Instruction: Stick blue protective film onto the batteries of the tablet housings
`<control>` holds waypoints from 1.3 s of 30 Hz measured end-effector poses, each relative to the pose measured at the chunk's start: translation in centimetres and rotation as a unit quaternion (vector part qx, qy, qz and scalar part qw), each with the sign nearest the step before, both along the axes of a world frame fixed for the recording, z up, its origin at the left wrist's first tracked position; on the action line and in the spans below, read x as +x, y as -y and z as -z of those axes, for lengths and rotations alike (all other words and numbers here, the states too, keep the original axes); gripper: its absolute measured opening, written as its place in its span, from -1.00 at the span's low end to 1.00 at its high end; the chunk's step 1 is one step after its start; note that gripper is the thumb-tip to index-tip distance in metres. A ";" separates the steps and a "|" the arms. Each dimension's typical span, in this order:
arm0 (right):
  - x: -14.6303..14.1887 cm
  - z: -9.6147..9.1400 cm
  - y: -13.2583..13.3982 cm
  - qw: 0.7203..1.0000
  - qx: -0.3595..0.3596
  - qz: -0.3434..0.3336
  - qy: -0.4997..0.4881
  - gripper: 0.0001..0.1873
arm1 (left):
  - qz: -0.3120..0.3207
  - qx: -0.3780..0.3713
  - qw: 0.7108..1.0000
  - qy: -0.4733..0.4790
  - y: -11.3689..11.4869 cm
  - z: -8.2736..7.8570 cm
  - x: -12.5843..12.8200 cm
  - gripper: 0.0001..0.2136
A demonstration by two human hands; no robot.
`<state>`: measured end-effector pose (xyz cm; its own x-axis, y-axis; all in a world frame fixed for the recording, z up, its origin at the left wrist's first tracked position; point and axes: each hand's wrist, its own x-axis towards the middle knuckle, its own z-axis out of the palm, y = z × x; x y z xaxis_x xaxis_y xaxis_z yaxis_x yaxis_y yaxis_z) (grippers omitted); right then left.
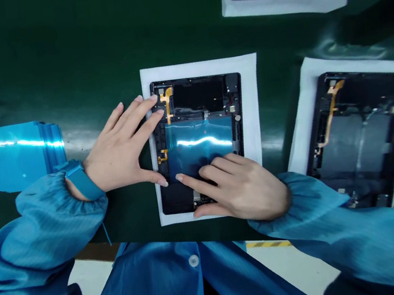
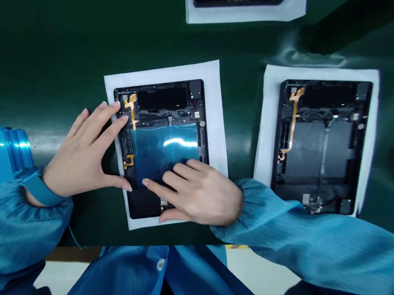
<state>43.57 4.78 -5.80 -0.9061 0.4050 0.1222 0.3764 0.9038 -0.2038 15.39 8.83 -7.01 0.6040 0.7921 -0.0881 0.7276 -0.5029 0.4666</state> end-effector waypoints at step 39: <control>7.2 -0.8 0.4 0.846 -0.223 0.465 -0.139 -0.54 | -0.076 0.073 0.992 -0.071 -4.8 -4.2 5.4 -0.60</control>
